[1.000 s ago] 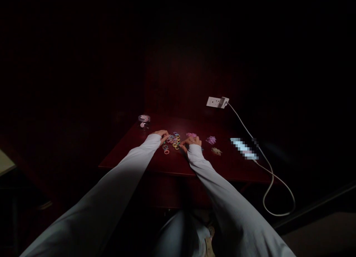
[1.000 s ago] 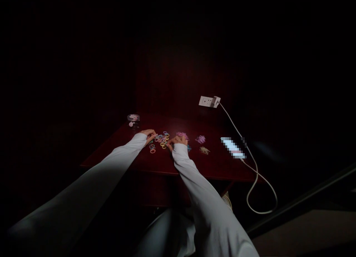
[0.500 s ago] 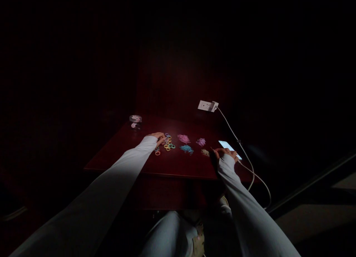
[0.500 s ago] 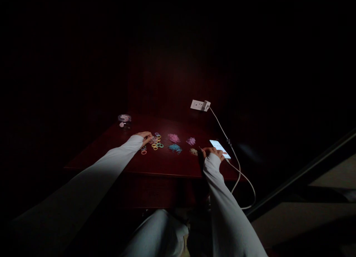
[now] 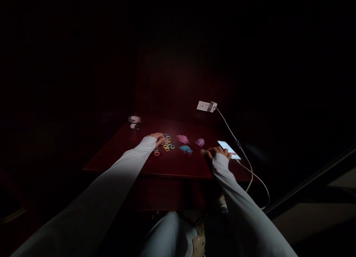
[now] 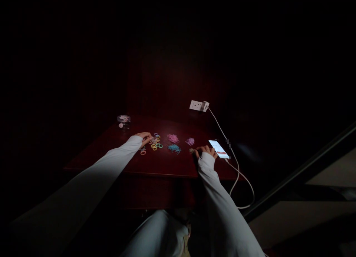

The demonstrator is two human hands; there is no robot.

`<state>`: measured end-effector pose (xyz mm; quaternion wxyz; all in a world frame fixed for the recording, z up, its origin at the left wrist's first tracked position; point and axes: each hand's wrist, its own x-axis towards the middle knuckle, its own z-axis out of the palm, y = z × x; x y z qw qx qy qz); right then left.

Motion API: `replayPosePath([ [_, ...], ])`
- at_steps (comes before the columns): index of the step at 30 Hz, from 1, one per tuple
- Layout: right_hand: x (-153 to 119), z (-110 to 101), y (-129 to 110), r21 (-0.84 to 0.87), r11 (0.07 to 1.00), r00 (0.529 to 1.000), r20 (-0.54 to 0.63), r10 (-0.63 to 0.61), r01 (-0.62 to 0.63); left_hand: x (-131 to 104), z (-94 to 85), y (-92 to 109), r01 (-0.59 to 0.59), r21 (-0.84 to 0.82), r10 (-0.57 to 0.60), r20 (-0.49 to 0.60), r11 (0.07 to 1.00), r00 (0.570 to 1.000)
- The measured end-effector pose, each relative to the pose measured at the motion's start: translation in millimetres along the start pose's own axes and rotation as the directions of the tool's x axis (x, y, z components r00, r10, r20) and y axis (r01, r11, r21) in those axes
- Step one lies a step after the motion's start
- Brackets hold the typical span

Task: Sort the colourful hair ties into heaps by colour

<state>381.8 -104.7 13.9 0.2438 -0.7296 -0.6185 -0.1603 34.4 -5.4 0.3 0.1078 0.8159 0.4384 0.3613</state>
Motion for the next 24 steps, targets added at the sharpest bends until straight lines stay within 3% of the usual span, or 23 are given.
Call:
replayPosePath([
  [4, 0, 2, -26, 0.019, 1.000, 0.999, -0.039, -0.022, 0.023, 1, 1.4, -1, -0.012, 0.016, 0.012, -0.001, 1.000, 1.000],
  [9, -4, 16, -94, 0.162, 0.968, 0.982, -0.037, -0.185, 0.189, 1, -0.7, 1, -0.031, 0.006, 0.031, -0.006, 0.999, 0.999],
  [14, -10, 30, -148, 0.277, 0.933, 0.972, -0.017, -0.233, 0.229, 1, -3.3, 4, -0.033, 0.000, 0.033, 0.026, 0.999, 0.999],
  [20, -7, 41, -164, 0.294, 0.945, 0.981, 0.090, -0.174, 0.141, 0, -1.5, 5, -0.051, 0.033, 0.049, 0.037, 0.998, 0.998],
  [24, -4, 45, -163, 0.366, 0.923, 0.984, 0.083, -0.156, 0.115, -2, -2.6, 6, -0.057, 0.049, 0.056, 0.034, 0.997, 0.998],
])
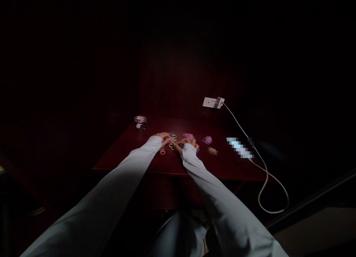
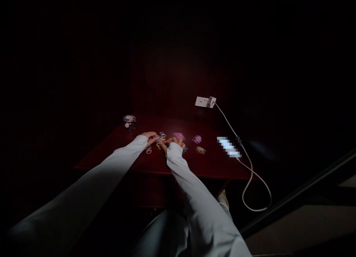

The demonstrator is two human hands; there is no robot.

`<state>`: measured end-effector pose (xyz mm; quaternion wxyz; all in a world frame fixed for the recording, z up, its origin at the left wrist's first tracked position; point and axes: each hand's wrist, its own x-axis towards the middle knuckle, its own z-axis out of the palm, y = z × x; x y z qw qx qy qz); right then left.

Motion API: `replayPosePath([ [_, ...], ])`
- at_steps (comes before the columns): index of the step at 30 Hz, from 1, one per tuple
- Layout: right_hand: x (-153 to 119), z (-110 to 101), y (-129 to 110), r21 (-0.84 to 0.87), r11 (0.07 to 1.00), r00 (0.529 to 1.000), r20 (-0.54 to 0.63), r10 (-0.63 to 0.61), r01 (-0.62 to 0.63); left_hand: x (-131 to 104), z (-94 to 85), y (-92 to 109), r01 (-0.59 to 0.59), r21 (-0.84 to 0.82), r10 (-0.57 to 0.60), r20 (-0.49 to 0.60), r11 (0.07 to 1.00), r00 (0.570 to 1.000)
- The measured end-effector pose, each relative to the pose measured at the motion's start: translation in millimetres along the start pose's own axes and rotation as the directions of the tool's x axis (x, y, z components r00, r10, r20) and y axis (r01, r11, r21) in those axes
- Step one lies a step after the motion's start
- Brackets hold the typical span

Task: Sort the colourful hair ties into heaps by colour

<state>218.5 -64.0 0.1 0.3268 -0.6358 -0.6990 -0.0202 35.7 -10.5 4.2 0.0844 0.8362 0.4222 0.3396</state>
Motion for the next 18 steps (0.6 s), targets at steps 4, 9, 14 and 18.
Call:
replayPosePath([
  [4, 0, 2, 1, 0.034, 0.999, 0.999, -0.035, -0.030, 0.031, 0, -1.0, 0, 0.012, 0.005, -0.012, 0.012, 1.000, 1.000],
  [9, 1, 2, 1, 0.036, 0.998, 0.998, -0.041, -0.054, 0.055, 1, -0.3, 0, -0.004, -0.007, 0.005, 0.034, 1.000, 0.999],
  [14, -2, -5, -4, 0.003, 0.999, 0.999, -0.018, -0.049, 0.049, 1, -0.4, 0, 0.010, -0.019, -0.010, 0.024, 1.000, 1.000],
  [18, -9, -15, -3, -0.053, 0.995, 0.996, -0.035, -0.088, 0.086, 1, 0.2, 0, 0.004, -0.048, -0.003, 0.014, 0.999, 1.000],
])
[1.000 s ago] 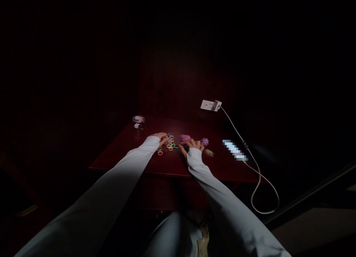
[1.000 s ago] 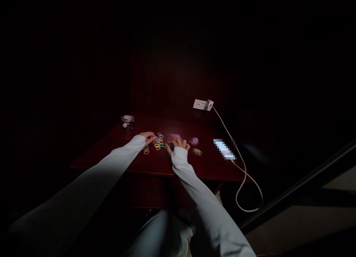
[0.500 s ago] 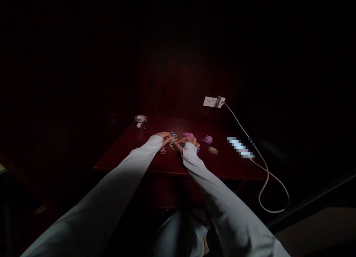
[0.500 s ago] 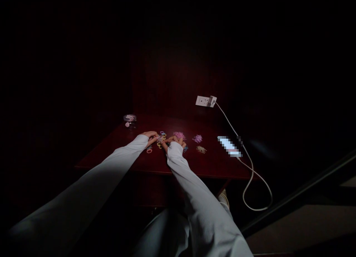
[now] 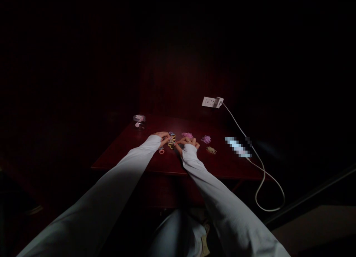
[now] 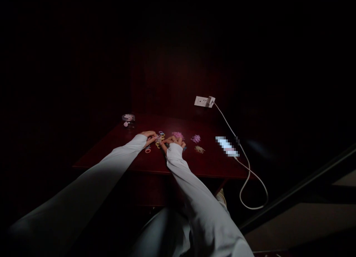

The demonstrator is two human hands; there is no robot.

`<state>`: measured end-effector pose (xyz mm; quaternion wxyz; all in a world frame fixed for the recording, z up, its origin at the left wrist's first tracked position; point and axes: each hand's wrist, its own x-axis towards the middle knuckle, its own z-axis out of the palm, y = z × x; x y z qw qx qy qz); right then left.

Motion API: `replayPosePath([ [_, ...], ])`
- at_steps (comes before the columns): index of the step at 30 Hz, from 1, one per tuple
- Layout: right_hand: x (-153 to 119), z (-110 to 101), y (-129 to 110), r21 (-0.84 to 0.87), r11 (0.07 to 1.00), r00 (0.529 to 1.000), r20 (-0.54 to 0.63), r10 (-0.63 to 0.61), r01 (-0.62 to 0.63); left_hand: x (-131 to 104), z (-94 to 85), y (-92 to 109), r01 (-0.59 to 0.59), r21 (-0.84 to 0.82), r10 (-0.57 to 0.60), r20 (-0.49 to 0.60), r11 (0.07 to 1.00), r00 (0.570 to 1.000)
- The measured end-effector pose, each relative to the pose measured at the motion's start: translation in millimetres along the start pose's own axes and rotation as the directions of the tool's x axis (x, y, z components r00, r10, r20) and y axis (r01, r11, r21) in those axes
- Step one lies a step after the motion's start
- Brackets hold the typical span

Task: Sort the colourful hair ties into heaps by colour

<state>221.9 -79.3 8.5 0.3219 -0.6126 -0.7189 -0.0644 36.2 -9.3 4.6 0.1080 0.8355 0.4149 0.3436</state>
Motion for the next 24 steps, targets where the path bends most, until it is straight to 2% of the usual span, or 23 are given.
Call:
replayPosePath([
  [3, -5, -14, 17, -0.055, 0.998, 0.999, -0.034, 0.012, -0.014, -1, 1.1, 0, -0.019, -0.022, 0.018, -0.033, 1.000, 0.999],
  [7, -10, -44, 65, -0.110, 0.984, 0.988, -0.085, 0.129, -0.138, -2, 1.2, 1, -0.029, -0.044, 0.027, -0.046, 0.999, 0.999],
  [10, -14, -67, 104, -0.172, 0.946, 0.956, -0.150, 0.251, -0.275, -3, 1.5, 1, -0.028, -0.040, 0.027, -0.041, 0.999, 0.999],
  [13, -20, -84, 130, -0.228, 0.896, 0.919, -0.204, 0.339, -0.381, -2, 2.7, 0, -0.020, -0.024, 0.019, -0.042, 1.000, 0.999],
  [16, -26, -92, 139, -0.287, 0.892, 0.935, -0.166, 0.312, -0.349, -2, 3.9, -2, -0.032, -0.001, 0.032, -0.033, 0.999, 0.999],
  [20, -31, -94, 138, -0.367, 0.899, 0.971, -0.070, 0.230, -0.240, -2, 4.3, -5, -0.054, 0.028, 0.054, -0.027, 0.998, 0.998],
  [24, -31, -93, 138, -0.392, 0.898, 0.979, -0.046, 0.198, -0.200, -2, 4.3, -6, -0.059, 0.039, 0.060, -0.016, 0.997, 0.998],
])
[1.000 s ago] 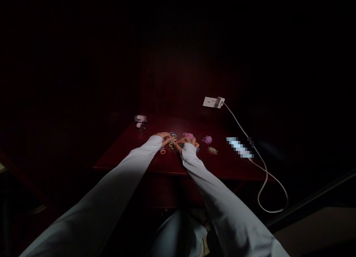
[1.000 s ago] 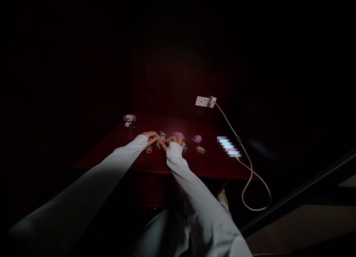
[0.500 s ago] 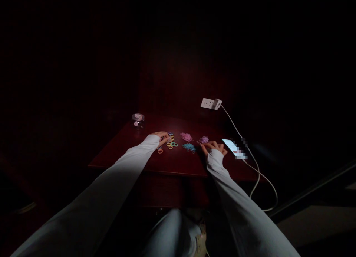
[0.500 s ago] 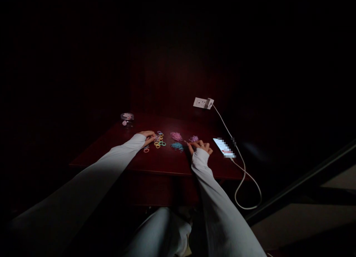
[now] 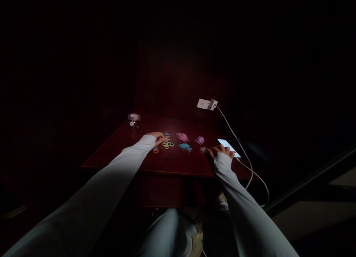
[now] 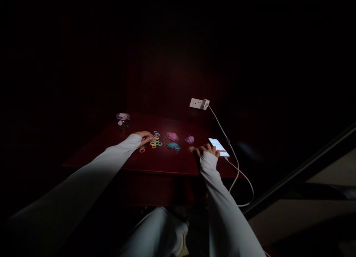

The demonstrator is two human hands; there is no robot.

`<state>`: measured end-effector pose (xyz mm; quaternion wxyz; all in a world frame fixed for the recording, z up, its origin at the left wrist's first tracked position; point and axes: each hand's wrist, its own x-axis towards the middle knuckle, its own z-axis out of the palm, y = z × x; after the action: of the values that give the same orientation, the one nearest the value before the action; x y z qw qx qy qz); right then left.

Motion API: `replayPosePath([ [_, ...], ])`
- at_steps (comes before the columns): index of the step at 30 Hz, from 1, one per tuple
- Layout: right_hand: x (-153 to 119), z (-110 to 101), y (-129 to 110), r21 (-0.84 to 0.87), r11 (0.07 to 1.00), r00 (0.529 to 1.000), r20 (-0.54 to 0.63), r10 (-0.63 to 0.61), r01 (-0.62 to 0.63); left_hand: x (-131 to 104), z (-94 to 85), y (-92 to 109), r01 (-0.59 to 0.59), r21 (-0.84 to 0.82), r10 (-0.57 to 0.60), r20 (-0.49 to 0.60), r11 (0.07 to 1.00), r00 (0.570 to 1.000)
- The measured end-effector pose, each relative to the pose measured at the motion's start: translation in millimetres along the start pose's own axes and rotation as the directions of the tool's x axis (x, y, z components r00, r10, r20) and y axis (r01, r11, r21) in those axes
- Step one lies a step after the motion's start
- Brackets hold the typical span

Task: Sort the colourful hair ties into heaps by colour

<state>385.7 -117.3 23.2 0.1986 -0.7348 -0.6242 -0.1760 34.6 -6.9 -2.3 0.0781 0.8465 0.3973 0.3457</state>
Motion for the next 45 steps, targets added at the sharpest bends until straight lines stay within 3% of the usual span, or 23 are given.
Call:
replayPosePath([
  [14, 1, 6, 4, -0.029, 1.000, 1.000, -0.001, -0.004, 0.004, 0, -0.6, 0, -0.003, 0.024, 0.003, 0.017, 1.000, 1.000],
  [18, 1, 3, 0, -0.026, 0.999, 0.997, -0.081, 0.016, -0.018, 0, 0.4, -1, -0.008, 0.014, 0.008, -0.001, 1.000, 1.000],
  [22, 0, 6, -25, 0.017, 0.999, 0.988, -0.144, -0.047, 0.050, 1, 1.4, 1, 0.006, 0.002, -0.006, -0.001, 1.000, 1.000],
  [29, -5, 18, -111, 0.156, 0.948, 0.959, -0.091, -0.268, 0.279, 2, 0.1, 4, 0.066, -0.014, -0.067, -0.008, 0.998, 0.998],
  [32, -6, 21, -136, 0.166, 0.929, 0.944, -0.073, -0.323, 0.330, 2, 0.1, 4, 0.058, -0.025, -0.058, 0.007, 0.998, 0.998],
  [37, -2, 26, -153, 0.181, 0.922, 0.939, -0.049, -0.340, 0.343, 2, 1.1, 3, 0.035, -0.043, -0.034, 0.023, 0.998, 0.999],
  [42, 2, 29, -157, 0.211, 0.919, 0.942, -0.053, -0.330, 0.334, 2, 0.2, 3, -0.027, -0.097, 0.034, 0.066, 0.995, 0.997],
  [45, 3, 30, -158, 0.214, 0.916, 0.940, -0.063, -0.334, 0.340, 3, 1.6, 3, -0.008, -0.087, 0.013, 0.051, 0.996, 0.999],
])
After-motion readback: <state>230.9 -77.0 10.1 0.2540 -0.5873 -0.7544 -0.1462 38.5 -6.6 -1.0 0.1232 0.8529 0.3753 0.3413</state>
